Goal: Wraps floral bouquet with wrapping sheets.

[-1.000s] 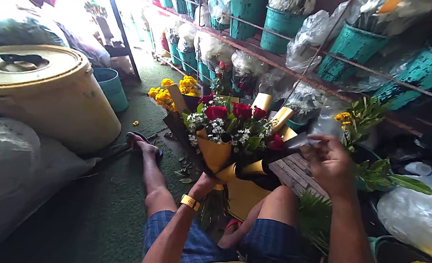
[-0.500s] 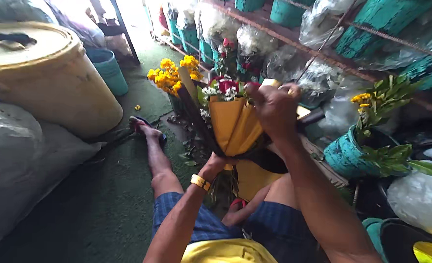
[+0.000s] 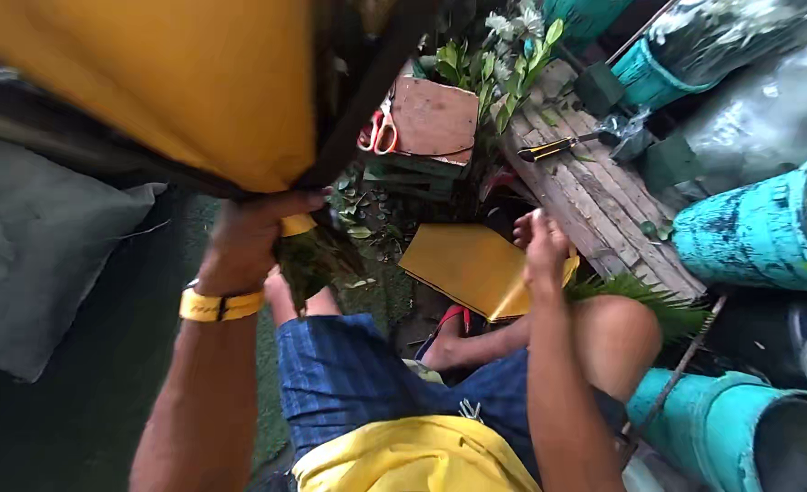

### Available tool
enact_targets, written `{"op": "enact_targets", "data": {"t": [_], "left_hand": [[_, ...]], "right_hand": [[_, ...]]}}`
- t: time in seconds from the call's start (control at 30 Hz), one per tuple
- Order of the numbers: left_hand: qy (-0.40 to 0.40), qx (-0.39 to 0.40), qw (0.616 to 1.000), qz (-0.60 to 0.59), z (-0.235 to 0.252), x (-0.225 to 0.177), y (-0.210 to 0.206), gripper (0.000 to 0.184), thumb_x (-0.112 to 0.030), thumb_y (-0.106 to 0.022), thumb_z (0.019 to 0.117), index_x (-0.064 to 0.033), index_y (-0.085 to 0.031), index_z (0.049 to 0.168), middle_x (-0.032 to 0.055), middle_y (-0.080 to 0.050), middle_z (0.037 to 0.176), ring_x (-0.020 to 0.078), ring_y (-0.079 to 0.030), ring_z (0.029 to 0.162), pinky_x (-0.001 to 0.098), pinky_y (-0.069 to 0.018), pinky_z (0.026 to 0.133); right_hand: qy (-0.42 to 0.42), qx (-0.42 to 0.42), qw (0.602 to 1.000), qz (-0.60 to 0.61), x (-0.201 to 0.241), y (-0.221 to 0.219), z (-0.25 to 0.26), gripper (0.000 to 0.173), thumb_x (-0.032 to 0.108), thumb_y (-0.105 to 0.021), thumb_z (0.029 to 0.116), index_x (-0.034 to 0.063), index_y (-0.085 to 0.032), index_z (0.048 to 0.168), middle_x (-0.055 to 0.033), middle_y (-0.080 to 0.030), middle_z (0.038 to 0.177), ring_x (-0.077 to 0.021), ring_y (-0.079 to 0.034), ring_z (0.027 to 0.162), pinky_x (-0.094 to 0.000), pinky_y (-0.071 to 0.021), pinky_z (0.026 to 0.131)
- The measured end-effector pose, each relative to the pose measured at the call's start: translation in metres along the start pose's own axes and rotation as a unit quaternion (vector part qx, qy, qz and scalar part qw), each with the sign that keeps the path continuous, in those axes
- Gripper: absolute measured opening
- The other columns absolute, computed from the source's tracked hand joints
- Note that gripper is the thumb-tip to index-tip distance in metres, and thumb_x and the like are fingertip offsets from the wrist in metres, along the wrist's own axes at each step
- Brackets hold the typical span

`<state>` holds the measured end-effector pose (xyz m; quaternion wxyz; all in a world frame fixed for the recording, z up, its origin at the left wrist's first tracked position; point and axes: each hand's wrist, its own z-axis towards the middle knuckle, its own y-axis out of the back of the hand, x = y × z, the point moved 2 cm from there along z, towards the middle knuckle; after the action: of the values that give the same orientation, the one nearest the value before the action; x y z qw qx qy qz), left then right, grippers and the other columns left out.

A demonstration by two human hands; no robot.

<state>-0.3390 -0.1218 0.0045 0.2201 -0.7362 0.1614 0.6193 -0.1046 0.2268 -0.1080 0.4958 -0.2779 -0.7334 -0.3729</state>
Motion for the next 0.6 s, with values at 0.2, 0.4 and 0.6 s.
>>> {"op": "enact_targets", "data": {"t": [0.2, 0.4, 0.6], "left_hand": [[-0.026, -0.088, 0.993, 0.075, 0.032, 0.010, 0.064, 0.041, -0.012, -0.073, 0.0885, -0.0073, -0.063, 0.128, 0.0112, -0.069, 0.125, 0.0262, -0.066, 0.115, 0.0475, -0.0567, 0.099], [-0.032, -0.068, 0.995, 0.068, 0.058, 0.037, 0.062, 0.032, -0.016, -0.078, 0.0861, -0.0046, -0.068, 0.115, 0.0058, -0.073, 0.109, 0.0172, -0.070, 0.102, 0.0365, -0.0583, 0.093], [0.041, -0.095, 0.969, 0.224, 0.058, 0.041, -0.014, 0.029, -0.009, -0.077, 0.0835, -0.0039, -0.066, 0.109, -0.0007, -0.072, 0.095, 0.0060, -0.068, 0.089, 0.0288, -0.0585, 0.084]], "right_hand": [[-0.174, -0.084, 0.981, -0.018, -0.118, -0.061, 0.063, 0.034, 0.027, -0.058, 0.1055, -0.0022, -0.064, 0.122, -0.0192, -0.068, 0.115, -0.0280, -0.068, 0.099, -0.0455, -0.0576, 0.085], [-0.104, 0.004, 0.971, -0.213, -0.131, -0.087, 0.158, 0.050, 0.039, -0.052, 0.1064, 0.0050, -0.054, 0.142, -0.0217, -0.063, 0.134, -0.0370, -0.061, 0.123, -0.0586, -0.0489, 0.104], [-0.068, -0.030, 0.976, -0.206, -0.116, -0.084, 0.165, 0.039, 0.031, -0.057, 0.1050, -0.0001, -0.065, 0.127, -0.0226, -0.068, 0.120, -0.0357, -0.067, 0.110, -0.0559, -0.0538, 0.097]]}}
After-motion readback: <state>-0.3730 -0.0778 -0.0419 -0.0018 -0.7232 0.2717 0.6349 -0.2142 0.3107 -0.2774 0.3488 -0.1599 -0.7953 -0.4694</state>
